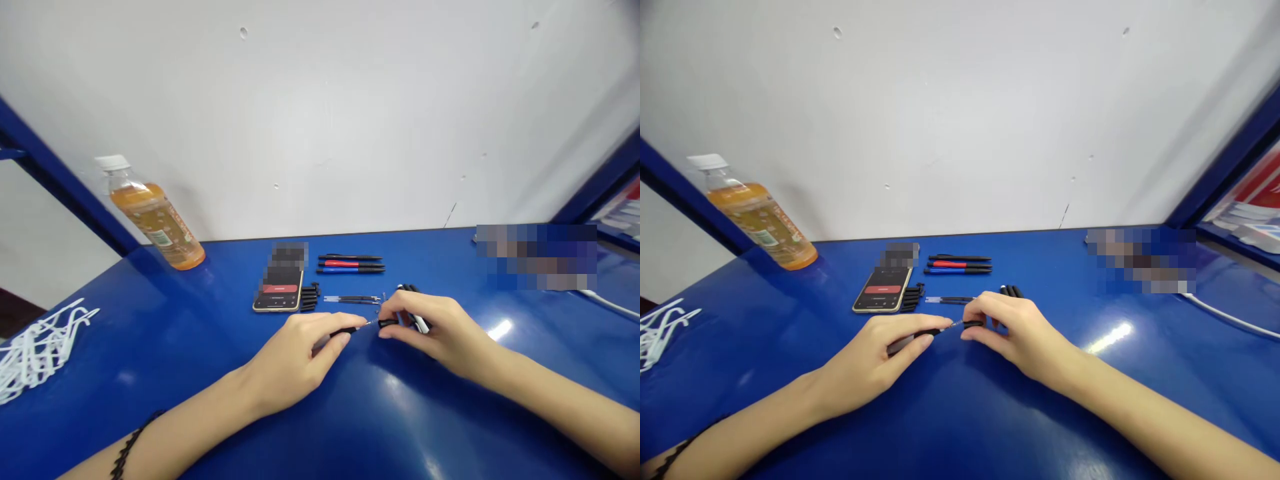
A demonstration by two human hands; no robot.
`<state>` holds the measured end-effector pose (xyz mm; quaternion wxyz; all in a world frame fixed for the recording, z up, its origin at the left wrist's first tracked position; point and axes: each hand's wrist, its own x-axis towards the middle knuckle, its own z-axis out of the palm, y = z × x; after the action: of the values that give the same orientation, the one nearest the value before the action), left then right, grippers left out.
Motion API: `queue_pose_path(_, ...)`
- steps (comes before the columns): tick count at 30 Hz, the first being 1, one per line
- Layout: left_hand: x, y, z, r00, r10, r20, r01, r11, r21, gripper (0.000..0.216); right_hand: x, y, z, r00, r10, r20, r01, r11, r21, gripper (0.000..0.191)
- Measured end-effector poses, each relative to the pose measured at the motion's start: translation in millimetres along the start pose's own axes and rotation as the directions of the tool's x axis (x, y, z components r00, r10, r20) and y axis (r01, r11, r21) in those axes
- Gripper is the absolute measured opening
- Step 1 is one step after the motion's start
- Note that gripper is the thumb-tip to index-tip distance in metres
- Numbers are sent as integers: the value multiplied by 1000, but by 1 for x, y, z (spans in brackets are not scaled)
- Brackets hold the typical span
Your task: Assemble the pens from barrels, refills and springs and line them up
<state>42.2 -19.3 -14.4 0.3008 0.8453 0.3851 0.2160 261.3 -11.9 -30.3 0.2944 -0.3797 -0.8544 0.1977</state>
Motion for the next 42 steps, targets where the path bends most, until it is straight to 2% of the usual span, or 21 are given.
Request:
queue_pose_path(4,0,0,0,1000,2,3,-2,1000,2,29,0,0,4,996,22,-86,-19,999,25,5)
queue_pose_path(8,0,2,0,1000,10,20,-10,1000,6,28,1,-1,6,995,12,-97,-7,998,55,6)
queue_pose_path(11,-1,4,1,998,-46,36,46,999,-4,27,0,-4,11,996,10,-87,0,993,115,5)
queue_pose_path(14,-3,7,2,995,-87,37,87,996,-6,16,-2,-7,16,994,22,-104,-3,983,182,4)
queue_pose_path(16,-3,7,2,996,-74,42,74,997,15,10,-3,-8,19,991,12,-130,16,977,212,5)
queue_pose_path(20,-2,9,-2,997,-68,30,68,998,2,12,-5,-9,21,983,-32,-181,72,974,217,5)
queue_pose_path(23,0,10,-4,987,-141,72,149,983,-110,12,-5,-9,21,973,-129,-194,159,976,148,7)
queue_pose_path(26,2,13,-6,948,-256,190,303,910,-283,16,-6,-8,20,953,-254,-164,268,961,68,10)
queue_pose_path(28,4,14,-7,923,-299,241,368,867,-336,17,-6,-7,20,949,-281,-143,290,956,48,10)
queue_pose_path(33,5,16,-10,925,-316,210,369,876,-309,17,-5,-7,21,966,-206,-159,219,973,72,10)
queue_pose_path(38,6,13,-12,922,-295,252,369,868,-334,16,-4,-11,19,974,-144,-174,169,976,135,12)
queue_pose_path(42,4,11,-10,948,-225,225,288,908,-303,20,-4,-13,17,979,-118,-166,145,976,161,11)
